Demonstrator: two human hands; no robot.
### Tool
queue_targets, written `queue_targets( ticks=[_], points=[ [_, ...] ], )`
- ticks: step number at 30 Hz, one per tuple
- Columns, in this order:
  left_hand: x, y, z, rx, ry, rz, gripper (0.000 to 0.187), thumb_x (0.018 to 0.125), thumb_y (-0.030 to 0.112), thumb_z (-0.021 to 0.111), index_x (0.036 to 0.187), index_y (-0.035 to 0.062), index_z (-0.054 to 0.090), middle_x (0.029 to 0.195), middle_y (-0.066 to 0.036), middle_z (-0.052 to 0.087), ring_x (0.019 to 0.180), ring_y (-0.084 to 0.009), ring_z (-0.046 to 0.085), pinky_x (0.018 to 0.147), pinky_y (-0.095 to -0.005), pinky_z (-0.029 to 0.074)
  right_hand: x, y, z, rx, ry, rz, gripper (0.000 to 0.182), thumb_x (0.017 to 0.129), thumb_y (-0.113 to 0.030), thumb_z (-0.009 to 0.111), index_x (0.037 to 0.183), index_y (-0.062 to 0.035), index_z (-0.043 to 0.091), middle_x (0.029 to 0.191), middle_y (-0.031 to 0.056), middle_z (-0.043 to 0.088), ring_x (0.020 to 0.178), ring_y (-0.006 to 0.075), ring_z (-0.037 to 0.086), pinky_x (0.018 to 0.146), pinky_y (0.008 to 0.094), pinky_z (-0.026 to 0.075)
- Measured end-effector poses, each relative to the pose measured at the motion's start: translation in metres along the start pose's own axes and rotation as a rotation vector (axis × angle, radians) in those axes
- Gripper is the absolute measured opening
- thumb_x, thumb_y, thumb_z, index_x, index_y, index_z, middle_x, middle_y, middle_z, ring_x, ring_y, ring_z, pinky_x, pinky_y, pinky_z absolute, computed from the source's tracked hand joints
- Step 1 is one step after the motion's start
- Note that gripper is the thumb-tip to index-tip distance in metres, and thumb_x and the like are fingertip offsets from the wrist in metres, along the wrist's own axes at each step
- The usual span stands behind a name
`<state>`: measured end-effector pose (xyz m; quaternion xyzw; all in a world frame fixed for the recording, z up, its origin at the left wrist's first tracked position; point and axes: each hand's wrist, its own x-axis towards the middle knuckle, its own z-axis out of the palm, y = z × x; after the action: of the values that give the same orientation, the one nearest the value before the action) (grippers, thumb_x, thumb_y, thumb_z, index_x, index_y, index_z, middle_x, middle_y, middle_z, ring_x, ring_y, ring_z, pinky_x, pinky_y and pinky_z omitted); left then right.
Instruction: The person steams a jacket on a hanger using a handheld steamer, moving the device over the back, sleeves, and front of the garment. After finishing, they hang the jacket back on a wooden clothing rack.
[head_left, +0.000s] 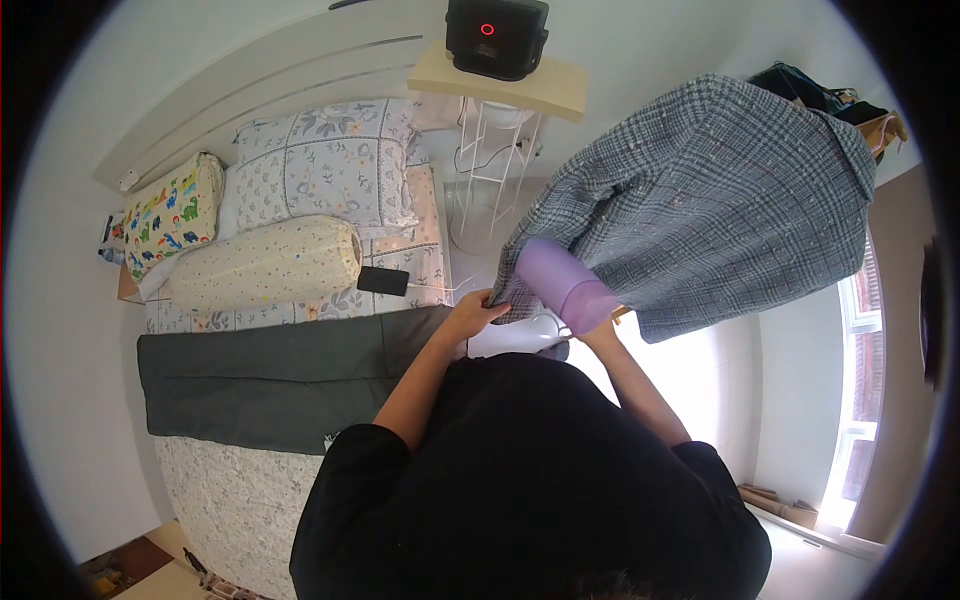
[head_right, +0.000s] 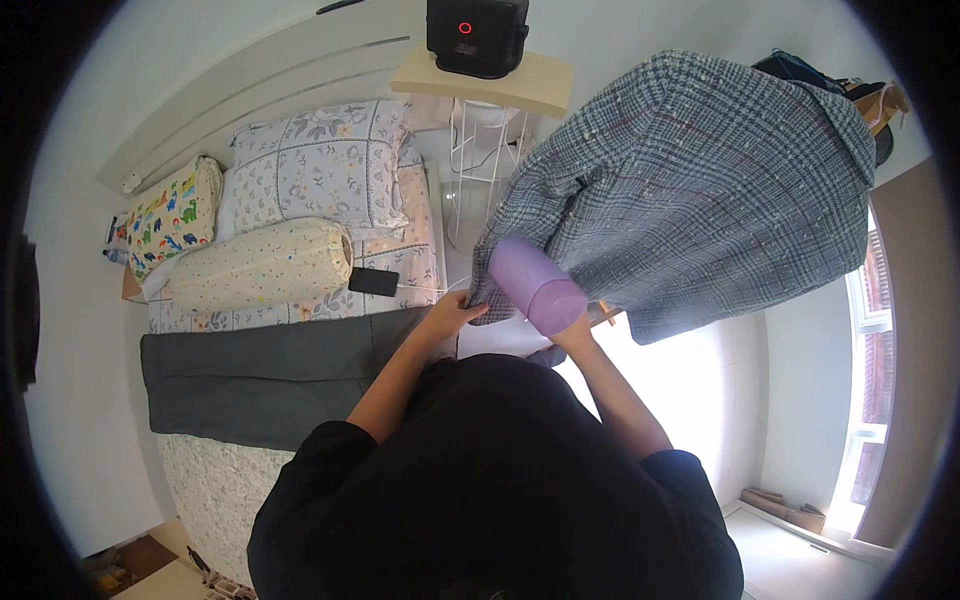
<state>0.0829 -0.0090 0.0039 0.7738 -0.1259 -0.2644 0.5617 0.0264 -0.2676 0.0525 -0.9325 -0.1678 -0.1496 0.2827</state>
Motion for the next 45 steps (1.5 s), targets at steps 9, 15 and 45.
queue_targets(
  ticks=[9, 15, 45],
  points=[
    [-0.002, -0.002, 0.006, -0.064, -0.073, -0.061, 0.037, 0.083, 0.027, 0.069, 0.109, 0.0001, 0.064, 0.094, -0.013, 0.069, 0.084, -0.0192, 0.064, 0.079, -0.0320, 0.047, 0.022, 0.007, -0.036, -0.453, 0.106, -0.176, 0.042, 0.079, -0.017, 0.060, 0.120, -0.0061, 0.057, 0.117, 0.0124, 0.059, 0.108, 0.0294, 0.057, 0.089, 0.0428, 0.045],
    [0.002, -0.011, 0.009, -0.127, -0.078, -0.043, 0.039, 0.082, 0.027, 0.070, 0.110, -0.0002, 0.063, 0.095, -0.012, 0.069, 0.086, -0.0189, 0.063, 0.080, -0.0314, 0.046, 0.011, -0.002, -0.018, -0.271, 0.077, -0.143, 0.037, 0.076, -0.019, 0.064, 0.110, -0.0054, 0.062, 0.107, 0.0130, 0.063, 0.102, 0.0321, 0.059, 0.087, 0.0439, 0.045],
    [-0.007, -0.016, -0.002, -0.406, -0.121, -0.113, 0.037, 0.079, 0.009, 0.073, 0.111, -0.0041, 0.060, 0.097, -0.007, 0.066, 0.087, -0.0136, 0.060, 0.081, -0.0264, 0.047, 0.017, -0.015, -0.050, -0.346, 0.065, -0.171, 0.032, 0.081, -0.016, 0.060, 0.112, -0.0055, 0.062, 0.111, 0.0140, 0.062, 0.104, 0.0333, 0.058, 0.087, 0.0448, 0.045]
  ],
)
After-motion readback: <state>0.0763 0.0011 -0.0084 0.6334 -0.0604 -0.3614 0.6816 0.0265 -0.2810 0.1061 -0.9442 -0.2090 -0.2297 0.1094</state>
